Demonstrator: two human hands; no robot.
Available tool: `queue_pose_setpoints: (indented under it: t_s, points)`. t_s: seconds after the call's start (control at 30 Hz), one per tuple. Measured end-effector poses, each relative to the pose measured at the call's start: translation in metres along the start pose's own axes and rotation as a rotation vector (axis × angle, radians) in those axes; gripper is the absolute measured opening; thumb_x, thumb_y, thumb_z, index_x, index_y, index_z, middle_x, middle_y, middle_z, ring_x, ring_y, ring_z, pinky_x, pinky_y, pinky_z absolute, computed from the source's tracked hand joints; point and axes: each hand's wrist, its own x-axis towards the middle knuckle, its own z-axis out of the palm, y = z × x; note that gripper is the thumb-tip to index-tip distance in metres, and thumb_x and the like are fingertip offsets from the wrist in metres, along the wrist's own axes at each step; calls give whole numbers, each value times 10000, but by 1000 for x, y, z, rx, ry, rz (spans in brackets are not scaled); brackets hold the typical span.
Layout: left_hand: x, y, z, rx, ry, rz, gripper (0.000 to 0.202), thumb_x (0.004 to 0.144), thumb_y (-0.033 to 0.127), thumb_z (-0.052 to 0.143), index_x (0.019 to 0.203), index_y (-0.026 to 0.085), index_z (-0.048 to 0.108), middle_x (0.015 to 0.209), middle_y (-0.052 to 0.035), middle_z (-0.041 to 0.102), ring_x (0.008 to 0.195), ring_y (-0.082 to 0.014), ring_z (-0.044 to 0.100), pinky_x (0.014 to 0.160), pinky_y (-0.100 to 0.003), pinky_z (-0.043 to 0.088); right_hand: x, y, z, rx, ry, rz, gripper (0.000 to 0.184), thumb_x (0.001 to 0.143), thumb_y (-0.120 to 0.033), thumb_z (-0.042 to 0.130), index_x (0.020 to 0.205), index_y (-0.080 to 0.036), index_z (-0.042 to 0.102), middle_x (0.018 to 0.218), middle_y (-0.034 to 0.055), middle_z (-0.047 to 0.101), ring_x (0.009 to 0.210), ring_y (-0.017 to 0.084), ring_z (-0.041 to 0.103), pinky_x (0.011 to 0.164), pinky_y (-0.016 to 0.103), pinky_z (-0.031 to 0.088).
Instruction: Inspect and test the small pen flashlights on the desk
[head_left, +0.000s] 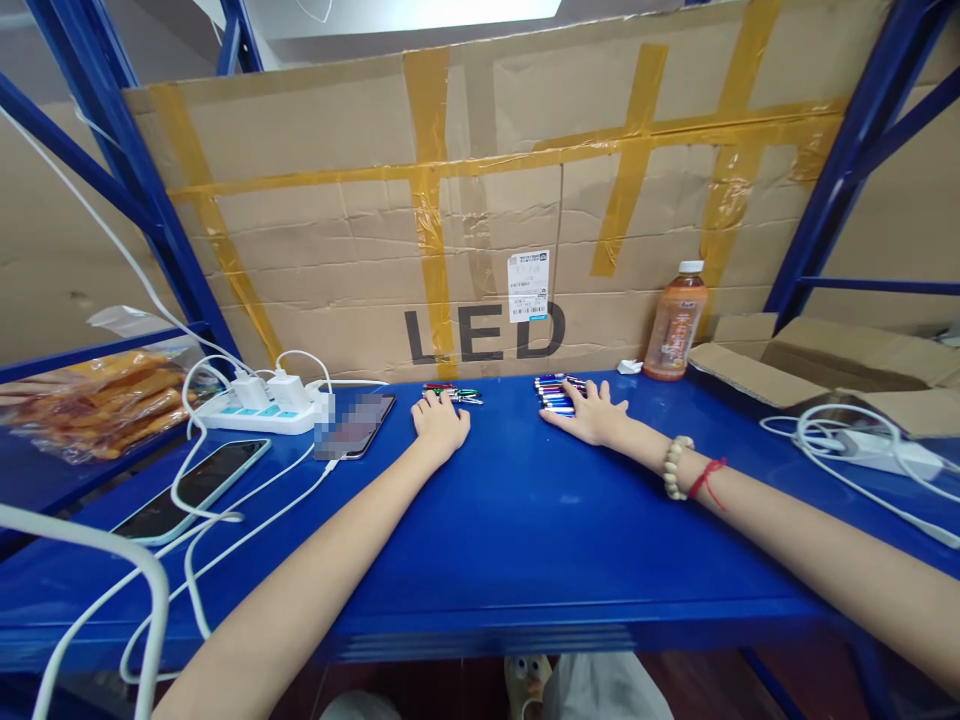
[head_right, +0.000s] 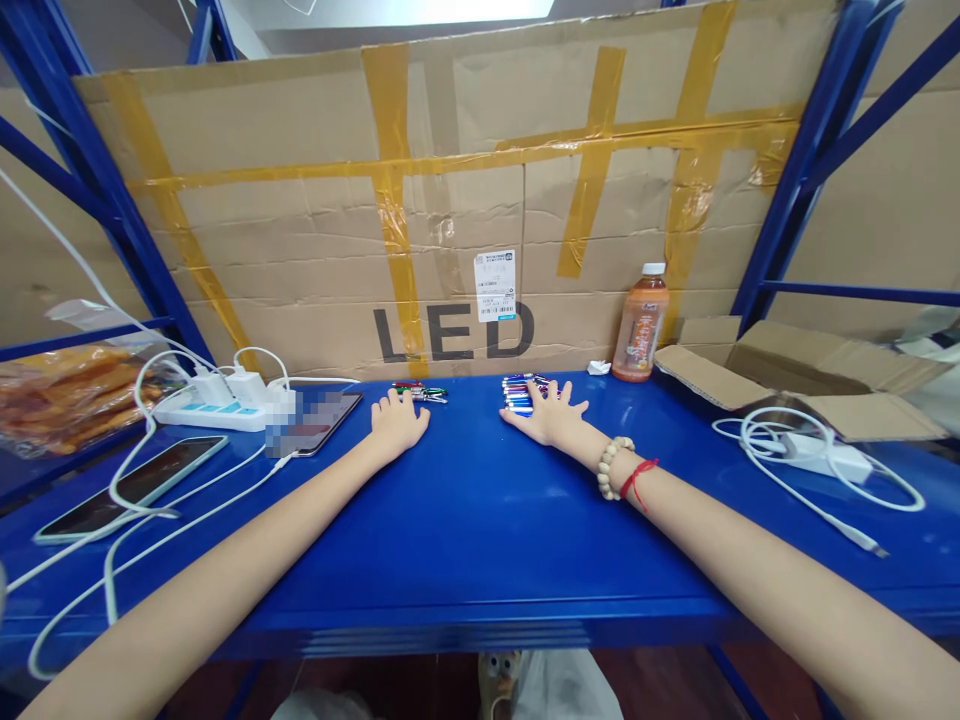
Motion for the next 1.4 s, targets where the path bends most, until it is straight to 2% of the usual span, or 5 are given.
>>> queue_pose_setpoints:
  t_s: [0.4,0.73,0.93,1.1,1.4]
  points:
    - [0,0,0,9,-1,-4,516,840,365,299,1247,81,441,1324,-185,394,1164,-303,415,941,-381,306,3,1,-3,-46,-38,-101,786,787,-685,284,1412,-215,214,1440,136,208,1332,354,80,1012,597,129]
    - [0,0,0,10,3,-4,516,840,367,295,1240,79,448,1325,-189,393,1166,-303,413,941,-382,306,-1,2,-6,-80,67,-239,697,807,-594,345,1369,-182,314,1380,155,317,1281,325,251,1003,540,201]
    - [0,0,1,4,7,-2,528,837,372,291,1252,82,440,1328,-190,392,1165,-303,414,941,-387,304,-7,-3,-21,-225,403,-475,501,809,-525,373,995,-123,608,1018,142,589,970,272,519,807,357,361]
    - [-1,0,0,5,4,-4,531,834,374,296,1256,85,439,1339,-188,384,1164,-300,414,945,-386,301,-13,-10,-29,-294,301,-503,341,785,-389,392,786,-138,623,866,110,641,743,232,590,578,283,343]
    - [-1,1,-1,12,0,-3,536,834,369,289,1264,81,430,1348,-185,375,1179,-302,404,951,-385,296,-13,-11,-26,-302,248,-590,202,680,-276,455,707,-154,613,806,84,645,693,217,593,526,271,322]
